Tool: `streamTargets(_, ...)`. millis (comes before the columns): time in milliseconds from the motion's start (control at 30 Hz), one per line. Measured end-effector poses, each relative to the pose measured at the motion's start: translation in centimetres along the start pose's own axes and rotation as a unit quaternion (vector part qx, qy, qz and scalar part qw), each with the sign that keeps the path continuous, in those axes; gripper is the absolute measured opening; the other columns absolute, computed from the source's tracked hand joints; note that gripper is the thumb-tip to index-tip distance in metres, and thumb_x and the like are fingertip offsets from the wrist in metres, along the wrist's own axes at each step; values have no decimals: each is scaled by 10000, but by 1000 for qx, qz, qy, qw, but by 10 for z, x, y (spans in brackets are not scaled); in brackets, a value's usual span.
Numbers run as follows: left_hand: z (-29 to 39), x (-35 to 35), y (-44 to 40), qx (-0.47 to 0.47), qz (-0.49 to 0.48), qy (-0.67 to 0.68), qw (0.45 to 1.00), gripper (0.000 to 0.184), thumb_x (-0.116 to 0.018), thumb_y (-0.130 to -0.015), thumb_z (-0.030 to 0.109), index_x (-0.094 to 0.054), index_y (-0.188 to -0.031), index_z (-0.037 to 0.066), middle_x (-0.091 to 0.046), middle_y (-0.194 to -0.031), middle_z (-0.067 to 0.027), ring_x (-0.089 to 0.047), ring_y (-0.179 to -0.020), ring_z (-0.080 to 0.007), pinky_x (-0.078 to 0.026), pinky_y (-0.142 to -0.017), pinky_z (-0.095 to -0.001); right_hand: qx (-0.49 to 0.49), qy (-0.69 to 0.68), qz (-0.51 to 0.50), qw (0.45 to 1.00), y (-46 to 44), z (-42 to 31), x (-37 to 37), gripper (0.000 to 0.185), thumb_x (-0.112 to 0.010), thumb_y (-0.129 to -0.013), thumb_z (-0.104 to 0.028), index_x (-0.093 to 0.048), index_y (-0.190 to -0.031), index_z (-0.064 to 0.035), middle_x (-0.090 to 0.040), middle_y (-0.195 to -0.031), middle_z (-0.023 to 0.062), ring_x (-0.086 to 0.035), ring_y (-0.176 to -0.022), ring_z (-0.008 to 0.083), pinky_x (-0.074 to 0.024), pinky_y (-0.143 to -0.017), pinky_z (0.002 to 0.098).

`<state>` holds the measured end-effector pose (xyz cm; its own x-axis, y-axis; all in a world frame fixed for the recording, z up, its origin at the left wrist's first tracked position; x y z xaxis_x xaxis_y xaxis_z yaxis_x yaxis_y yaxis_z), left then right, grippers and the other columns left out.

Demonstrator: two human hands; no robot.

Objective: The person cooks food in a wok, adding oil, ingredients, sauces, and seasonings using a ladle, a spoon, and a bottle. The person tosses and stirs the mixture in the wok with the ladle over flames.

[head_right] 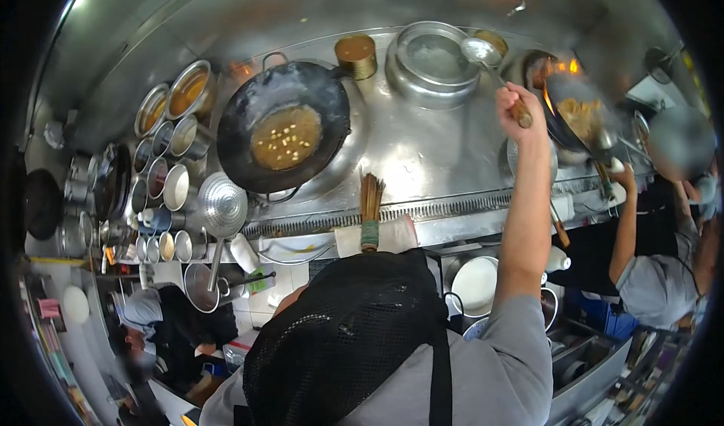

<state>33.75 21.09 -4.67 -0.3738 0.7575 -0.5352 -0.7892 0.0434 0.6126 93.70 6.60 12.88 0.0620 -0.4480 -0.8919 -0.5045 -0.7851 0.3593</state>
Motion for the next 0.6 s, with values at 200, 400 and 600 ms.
streamTargets(200, -17, 11, -3, -1, 21, -2, 1000, 592, -455, -1111, 454, -526, -1493, 7, -597, -1453, -119, -532, -1362, -230, -384, -1171, -351, 37, 34, 19, 999, 5, 1, -3, 201, -547, -1028, -68, -447, -858, -29, -511, -712, 12, -540, -562, 94, -514, -514, 209)
streamTargets(400, -26, 20, -11, 17, 36, -16, 999, 596, -465, -1106, 455, -528, -1492, 6, -595, -1457, -122, -532, -1364, -233, -385, -1171, -353, 33, 22, 24, 999, 1, 2, -2, 186, -531, -1028, -71, -450, -867, -25, -515, -723, 12, -546, -566, 96, -526, -513, 212)
streamTargets(600, -38, 31, -14, 27, 53, -23, 998, 599, -474, -1101, 456, -529, -1491, 5, -593, -1461, -126, -531, -1365, -235, -386, -1171, -355, 23, 26, 23, 999, -1, 4, 1, 191, -536, -1025, -79, -452, -863, -22, -521, -728, 17, -549, -568, 94, -534, -511, 217)
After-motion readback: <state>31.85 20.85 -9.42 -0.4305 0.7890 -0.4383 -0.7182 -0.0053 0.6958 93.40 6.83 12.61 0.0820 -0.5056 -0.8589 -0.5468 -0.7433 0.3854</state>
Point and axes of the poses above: each hand's wrist, its own y-axis away from the middle knuckle, its own x-axis out of the back of the hand, z = x × y, the point moved 4 cm from there along -y, towards the middle knuckle
